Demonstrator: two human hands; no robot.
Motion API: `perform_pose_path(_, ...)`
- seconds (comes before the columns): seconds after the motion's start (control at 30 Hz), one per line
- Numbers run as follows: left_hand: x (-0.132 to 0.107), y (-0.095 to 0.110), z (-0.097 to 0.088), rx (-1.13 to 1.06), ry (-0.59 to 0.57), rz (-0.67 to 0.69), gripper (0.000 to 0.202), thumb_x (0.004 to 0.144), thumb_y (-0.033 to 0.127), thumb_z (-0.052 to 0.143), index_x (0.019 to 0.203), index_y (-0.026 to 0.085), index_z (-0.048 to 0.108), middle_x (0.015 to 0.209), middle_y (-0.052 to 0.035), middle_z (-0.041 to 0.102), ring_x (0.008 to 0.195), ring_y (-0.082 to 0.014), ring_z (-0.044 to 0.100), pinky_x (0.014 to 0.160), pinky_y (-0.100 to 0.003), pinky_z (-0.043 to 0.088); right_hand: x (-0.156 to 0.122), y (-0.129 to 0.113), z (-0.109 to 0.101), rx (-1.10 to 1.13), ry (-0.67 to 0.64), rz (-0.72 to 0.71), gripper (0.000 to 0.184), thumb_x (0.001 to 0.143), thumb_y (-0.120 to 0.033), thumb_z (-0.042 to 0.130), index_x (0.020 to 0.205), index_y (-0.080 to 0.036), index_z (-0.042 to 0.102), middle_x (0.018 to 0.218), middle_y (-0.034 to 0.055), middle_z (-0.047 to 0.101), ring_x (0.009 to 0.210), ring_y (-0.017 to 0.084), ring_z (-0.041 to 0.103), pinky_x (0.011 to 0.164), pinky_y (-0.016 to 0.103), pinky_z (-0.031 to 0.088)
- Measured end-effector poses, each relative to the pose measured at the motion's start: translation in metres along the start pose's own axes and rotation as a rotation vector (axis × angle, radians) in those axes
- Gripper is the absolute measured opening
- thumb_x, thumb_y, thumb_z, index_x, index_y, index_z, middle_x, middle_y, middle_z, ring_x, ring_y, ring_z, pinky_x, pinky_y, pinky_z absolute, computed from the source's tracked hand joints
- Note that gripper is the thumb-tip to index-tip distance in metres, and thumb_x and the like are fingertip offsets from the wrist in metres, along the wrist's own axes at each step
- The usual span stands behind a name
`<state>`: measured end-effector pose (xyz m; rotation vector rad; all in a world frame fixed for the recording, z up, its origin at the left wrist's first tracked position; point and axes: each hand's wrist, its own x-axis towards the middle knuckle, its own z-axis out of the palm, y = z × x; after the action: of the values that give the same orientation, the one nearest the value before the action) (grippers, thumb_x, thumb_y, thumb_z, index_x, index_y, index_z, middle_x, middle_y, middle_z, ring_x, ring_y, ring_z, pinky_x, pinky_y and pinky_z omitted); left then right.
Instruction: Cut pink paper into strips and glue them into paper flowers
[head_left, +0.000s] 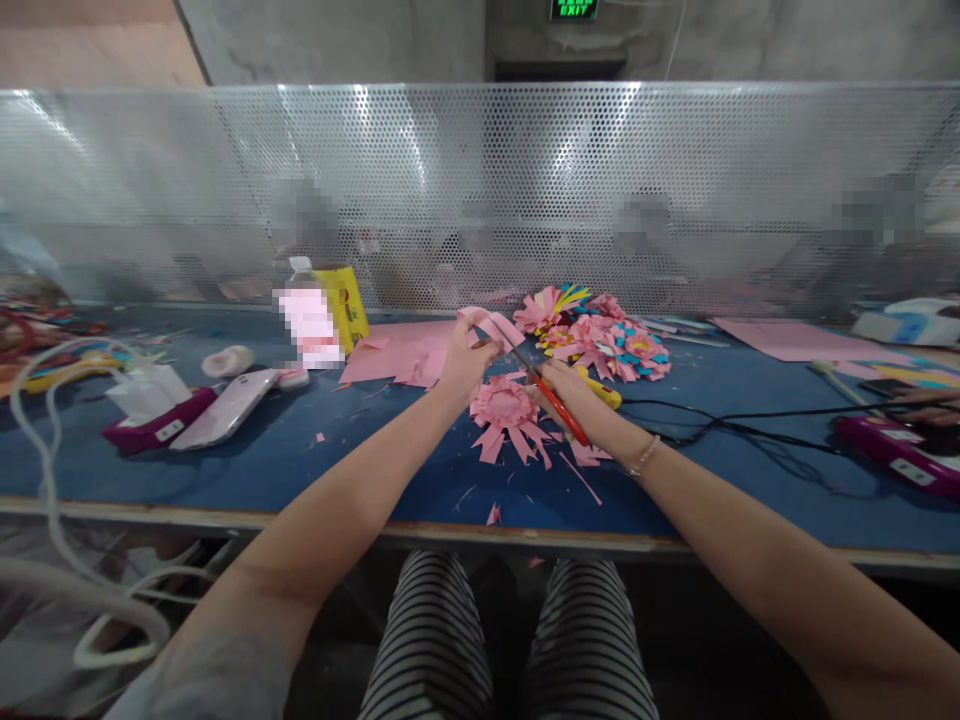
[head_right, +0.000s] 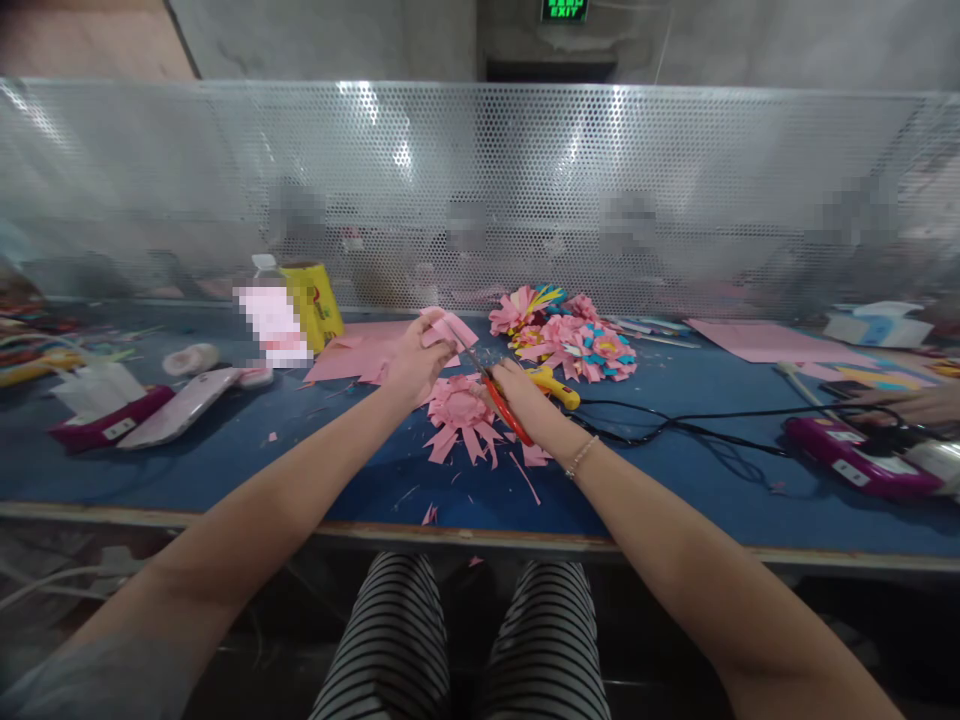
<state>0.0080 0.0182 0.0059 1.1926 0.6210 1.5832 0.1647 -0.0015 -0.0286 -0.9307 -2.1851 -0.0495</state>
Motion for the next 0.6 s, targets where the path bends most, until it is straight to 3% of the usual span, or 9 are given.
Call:
perform_pose_path(0.17,-0.0018,0.0028,0.0011,-0.03,0.005,-0.023,0.055,0.056,0.001,0.052,0.107,0.017,0.04,0.063,0.0056,0.048,0.056,-0.005,0.05,0.067,-0.024,0.043,-0.001,-0.0032,0.0001,-0.022,0.074,0.012,0.021,0.081,-0.038,0.039,0.073,-0.021,0.047,0.077,0.0061,0.051,0.073,0.019,0.049,0.072,0.038,0.044)
perform_pose_path(0.4,-0.0023,0.0028,0.0024,-0.028,0.005,-0.058,0.055,0.055,0.001,0.052,0.107,0.017,0.041,0.063,0.0061,0.047,0.056,-0.0049,0.049,0.067,-0.024,0.044,-0.0064,-0.0049,-0.0041,-0.024,0.055,0.006,0.015,0.08,-0.033,0.042,0.076,-0.019,0.046,0.078,0.0051,0.05,0.074,0.018,0.049,0.073,0.039,0.044)
perform_pose_path(0.6,-0.0047,0.0057,0.0043,-0.036,-0.017,-0.068,0.057,0.056,0.0,0.051,0.109,0.018,0.04,0.062,0.0063,0.048,0.055,-0.0049,0.051,0.07,-0.025,0.044,-0.0077,-0.0073,-0.0043,0.086,0.013,0.074,0.022,0.083,-0.04,0.035,0.079,-0.021,0.046,0.079,0.0041,0.049,0.074,0.017,0.051,0.073,0.035,0.046)
